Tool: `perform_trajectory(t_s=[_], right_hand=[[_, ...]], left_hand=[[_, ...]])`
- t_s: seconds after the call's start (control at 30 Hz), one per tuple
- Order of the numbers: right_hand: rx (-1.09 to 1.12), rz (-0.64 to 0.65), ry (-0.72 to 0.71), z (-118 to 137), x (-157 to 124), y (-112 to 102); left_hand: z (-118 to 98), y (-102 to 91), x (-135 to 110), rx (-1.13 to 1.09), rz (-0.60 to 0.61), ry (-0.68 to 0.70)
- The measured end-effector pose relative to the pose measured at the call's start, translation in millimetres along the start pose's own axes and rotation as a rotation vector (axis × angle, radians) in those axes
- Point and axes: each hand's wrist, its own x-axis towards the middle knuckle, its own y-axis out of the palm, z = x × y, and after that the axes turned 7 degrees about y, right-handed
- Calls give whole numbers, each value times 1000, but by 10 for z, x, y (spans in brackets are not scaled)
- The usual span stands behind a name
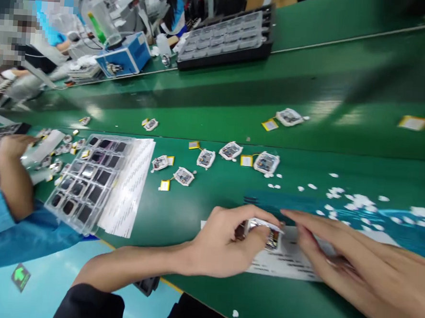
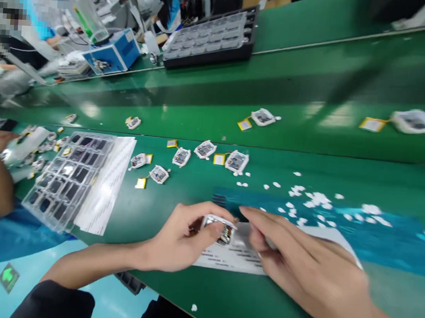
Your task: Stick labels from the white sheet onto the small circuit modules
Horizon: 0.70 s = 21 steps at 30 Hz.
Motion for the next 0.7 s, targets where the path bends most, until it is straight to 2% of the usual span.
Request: perform_trajectory(t_s=[0.13, 0.3, 0.43, 0.7], right_hand=[[-171, 29, -72, 77, 191, -58], [-121, 76, -177, 66, 158, -117], [-122, 134, -239, 37, 124, -144], [-47, 129, -210, 21, -12, -61]], left_hand=[[11, -14, 10, -10, -1, -21], [21, -11, 7, 19, -6, -31], [28, -5, -2, -52, -3, -81], [77, 23, -31, -11, 12, -58]])
